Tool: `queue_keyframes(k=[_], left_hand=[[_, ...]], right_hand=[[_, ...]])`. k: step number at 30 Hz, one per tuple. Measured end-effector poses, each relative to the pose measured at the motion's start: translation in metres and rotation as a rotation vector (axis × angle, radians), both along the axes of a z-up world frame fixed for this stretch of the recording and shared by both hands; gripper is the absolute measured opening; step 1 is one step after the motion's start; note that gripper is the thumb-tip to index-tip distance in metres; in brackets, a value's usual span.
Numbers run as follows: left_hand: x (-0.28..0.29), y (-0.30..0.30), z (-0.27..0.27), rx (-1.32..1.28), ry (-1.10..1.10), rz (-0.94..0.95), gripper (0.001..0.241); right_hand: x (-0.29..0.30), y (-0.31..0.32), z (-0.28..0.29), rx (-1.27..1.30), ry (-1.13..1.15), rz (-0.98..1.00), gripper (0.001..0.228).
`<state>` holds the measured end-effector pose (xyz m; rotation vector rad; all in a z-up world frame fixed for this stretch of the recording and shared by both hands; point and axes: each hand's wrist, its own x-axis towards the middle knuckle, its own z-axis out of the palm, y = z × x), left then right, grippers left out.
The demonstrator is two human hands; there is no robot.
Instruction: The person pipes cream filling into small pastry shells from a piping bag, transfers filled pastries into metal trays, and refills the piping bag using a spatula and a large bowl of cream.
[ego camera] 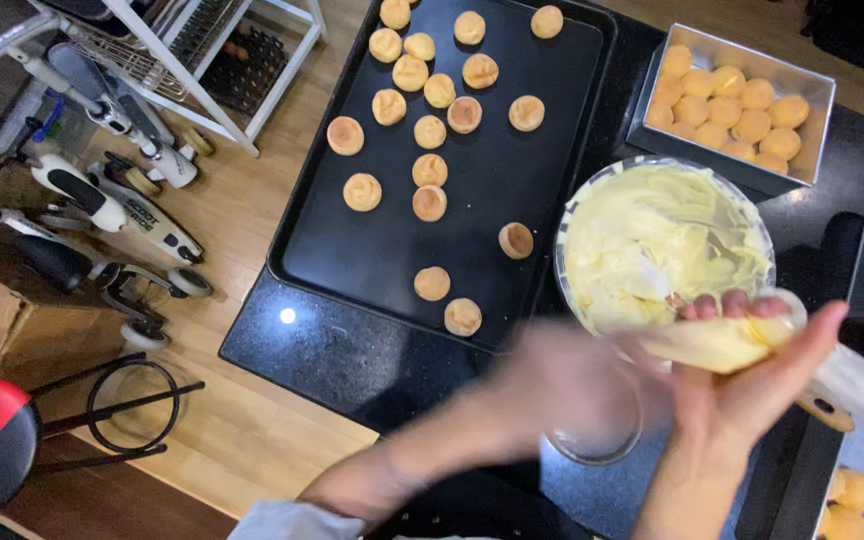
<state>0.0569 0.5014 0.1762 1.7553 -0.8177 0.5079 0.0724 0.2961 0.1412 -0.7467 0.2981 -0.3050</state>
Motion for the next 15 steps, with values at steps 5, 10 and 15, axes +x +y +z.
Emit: queue_keyframes(k=[5, 10, 15], left_hand=[[0.132, 0.134, -0.121, -0.074, 0.473, 0.693, 0.026], [0.169, 0.147, -0.206, 0.671, 0.081, 0.514, 0.064], [0.185, 0.133, -0.214, 0.961, 0.178, 0.651, 0.061]], right_hand=[[-0.005, -0.023, -0.009, 0.143, -0.024, -0.051, 0.044], [-0.004, -0.024, -0.013, 0.115, -0.014, -0.027, 0.041], [-0.011, -0.026, -0.011, 0.074, -0.068, -0.048, 0.051]])
